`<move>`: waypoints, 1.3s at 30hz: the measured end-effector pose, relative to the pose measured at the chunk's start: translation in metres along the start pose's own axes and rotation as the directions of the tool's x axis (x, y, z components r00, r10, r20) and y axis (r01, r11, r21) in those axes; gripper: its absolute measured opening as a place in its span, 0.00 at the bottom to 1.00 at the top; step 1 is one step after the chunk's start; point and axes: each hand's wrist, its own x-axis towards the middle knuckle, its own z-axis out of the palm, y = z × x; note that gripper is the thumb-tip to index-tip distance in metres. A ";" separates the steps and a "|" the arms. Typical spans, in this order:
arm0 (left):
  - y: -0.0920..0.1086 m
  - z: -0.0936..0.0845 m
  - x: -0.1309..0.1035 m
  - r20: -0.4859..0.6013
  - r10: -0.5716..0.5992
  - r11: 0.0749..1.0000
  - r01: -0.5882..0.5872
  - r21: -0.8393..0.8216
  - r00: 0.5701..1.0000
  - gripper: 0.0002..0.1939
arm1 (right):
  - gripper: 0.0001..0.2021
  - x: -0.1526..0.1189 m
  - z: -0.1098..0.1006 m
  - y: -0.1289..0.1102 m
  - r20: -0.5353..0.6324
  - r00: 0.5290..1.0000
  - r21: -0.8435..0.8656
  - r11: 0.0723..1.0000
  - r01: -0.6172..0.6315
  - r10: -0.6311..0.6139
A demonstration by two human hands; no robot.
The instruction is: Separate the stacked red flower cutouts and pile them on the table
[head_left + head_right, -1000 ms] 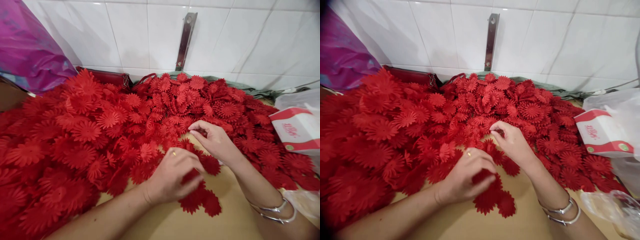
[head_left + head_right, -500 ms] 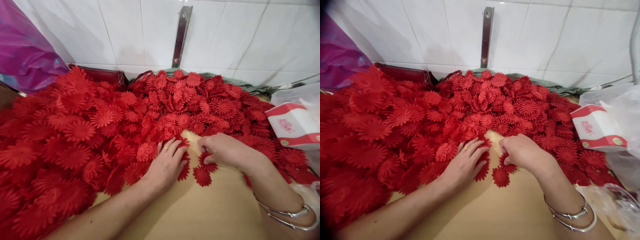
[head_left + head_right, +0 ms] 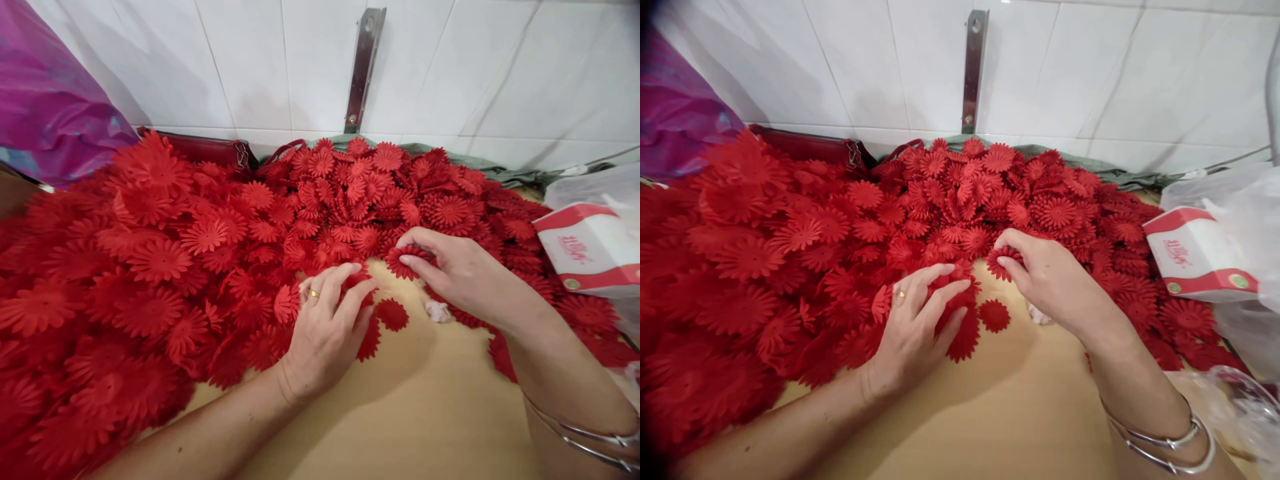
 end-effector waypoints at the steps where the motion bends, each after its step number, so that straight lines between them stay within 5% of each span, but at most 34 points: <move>1: 0.001 0.000 0.000 -0.014 -0.003 0.997 0.002 -0.072 1.000 0.22 | 0.09 -0.002 -0.001 -0.004 0.048 0.998 0.106 0.994 -0.033 0.028; 5: -0.002 0.003 0.001 -0.058 -0.037 0.946 0.016 -0.324 0.998 0.26 | 0.09 -0.006 0.001 -0.022 0.212 0.977 0.433 0.897 -0.089 -0.005; 11: -0.009 0.007 0.002 -0.056 -0.125 0.856 0.079 -0.510 0.991 0.12 | 0.13 -0.005 -0.002 -0.019 0.210 0.974 0.504 0.863 -0.032 -0.086; 15: -0.003 -0.003 0.002 -0.078 -0.199 0.758 0.103 -0.644 0.977 0.10 | 0.14 -0.008 -0.016 -0.004 0.381 0.925 0.110 0.993 -0.047 0.001; 18: 0.011 -0.009 -0.002 0.030 0.045 0.664 -0.007 -0.748 0.999 0.12 | 0.10 -0.008 -0.008 -0.001 0.494 0.857 -0.309 0.951 0.014 0.148; 19: 0.017 -0.009 -0.004 0.081 0.179 0.621 -0.048 -0.783 0.981 0.13 | 0.09 -0.007 -0.002 -0.002 0.498 0.842 -0.416 0.909 0.021 0.208; 21: 0.028 -0.005 -0.010 0.246 0.422 0.584 -0.054 -0.810 0.873 0.11 | 0.08 -0.005 0.011 -0.003 0.502 0.830 -0.505 0.861 0.054 0.243; 23: 0.035 0.000 -0.016 0.417 0.523 0.637 -0.016 -0.771 0.743 0.07 | 0.07 -0.004 0.019 -0.001 0.516 0.841 -0.449 0.888 0.103 0.163; 24: 0.036 0.003 -0.018 0.460 0.514 0.676 -0.012 -0.736 0.724 0.06 | 0.09 -0.003 0.020 0.000 0.516 0.848 -0.416 0.902 0.120 0.125; 26: 0.033 0.006 -0.019 0.513 0.474 0.741 -0.009 -0.672 0.715 0.04 | 0.10 -0.002 0.019 0.005 0.482 0.873 -0.379 0.916 0.129 0.077; 29: 0.025 0.006 -0.013 0.552 0.305 0.847 0.043 -0.529 0.776 0.03 | 0.05 0.001 0.014 0.004 0.345 0.937 -0.314 0.947 0.064 0.051; 32: 0.020 0.003 -0.007 0.507 0.144 0.894 0.109 -0.435 0.850 0.03 | 0.09 0.001 0.016 -0.013 0.154 0.988 0.100 0.995 0.006 -0.022; 35: 0.022 -0.001 -0.005 0.456 0.244 0.839 0.049 -0.542 0.856 0.06 | 0.23 -0.001 0.020 -0.033 0.035 0.992 0.494 0.865 0.090 -0.123; 39: 0.021 0.002 -0.006 0.447 0.364 0.784 -0.010 -0.620 0.817 0.06 | 0.14 -0.003 0.020 -0.038 -0.090 0.994 0.472 0.877 0.093 -0.056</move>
